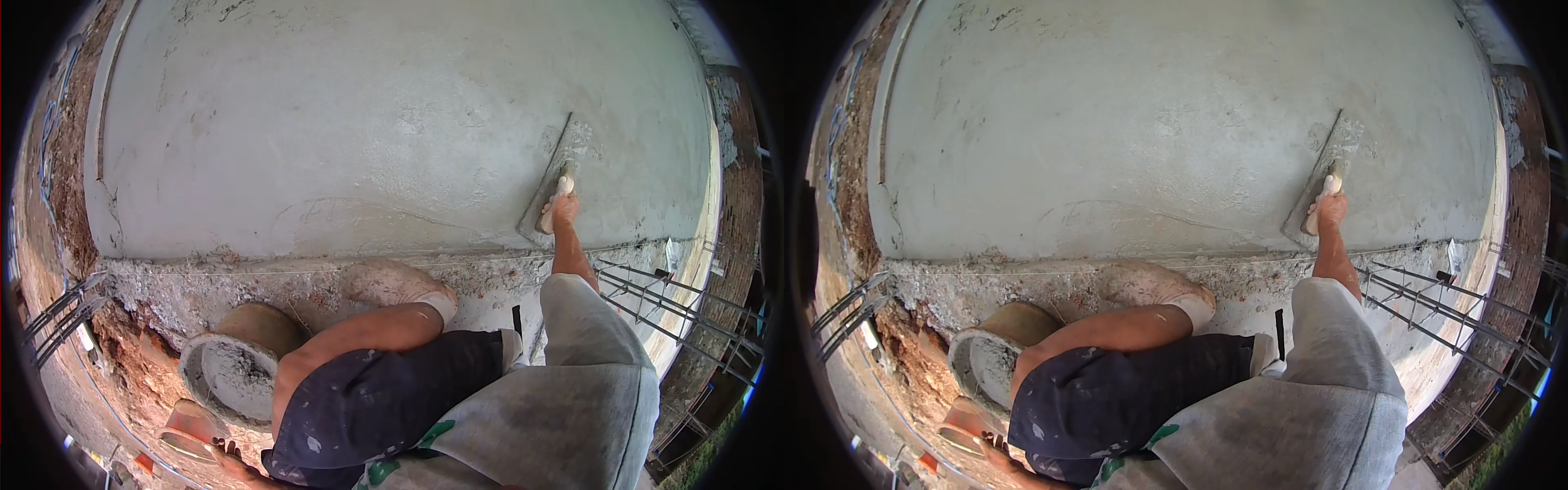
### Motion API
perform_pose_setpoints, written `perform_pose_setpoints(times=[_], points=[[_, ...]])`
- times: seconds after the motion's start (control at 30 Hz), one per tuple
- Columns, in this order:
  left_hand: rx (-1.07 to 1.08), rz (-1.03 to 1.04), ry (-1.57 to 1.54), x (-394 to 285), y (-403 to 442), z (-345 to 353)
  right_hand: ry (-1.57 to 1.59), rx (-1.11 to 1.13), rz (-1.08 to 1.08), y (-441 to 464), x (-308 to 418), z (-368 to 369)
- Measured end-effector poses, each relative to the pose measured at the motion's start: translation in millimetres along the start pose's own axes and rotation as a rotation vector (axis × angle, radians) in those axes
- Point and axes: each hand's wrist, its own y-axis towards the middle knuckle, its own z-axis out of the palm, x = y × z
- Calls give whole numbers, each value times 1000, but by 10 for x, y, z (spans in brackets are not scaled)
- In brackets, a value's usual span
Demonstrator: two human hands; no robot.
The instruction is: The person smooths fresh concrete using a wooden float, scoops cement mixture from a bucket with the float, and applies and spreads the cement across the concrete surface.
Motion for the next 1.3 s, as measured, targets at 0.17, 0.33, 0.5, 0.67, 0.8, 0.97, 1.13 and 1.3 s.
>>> perform_pose_setpoints(times=[0.17,0.33,0.5,0.67,0.8,0.97,1.13,1.3], points=[[-11,20,-180,73,28,-4,18,-63,-35,-160,498,-93],[-69,27,-256,255,37,66,-125,553,-311,-1239,1546,603],[-64,-151,-362,677,-215,18,-341,1083,-506,-2490,2388,1208],[-83,-444,-501,1148,-965,-224,-494,1305,-573,-3653,3054,1206],[31,-376,-314,944,-1795,-638,-494,1378,-460,-4141,3385,668],[226,-362,-271,1046,-2469,-1332,-744,1370,-461,-4577,3664,-151],[274,-261,-328,1209,-2541,-2008,-1309,1177,-1122,-5062,3507,-543],[273,-341,-325,1353,-2664,-2435,-1671,1045,-1104,-5833,3139,-308]])
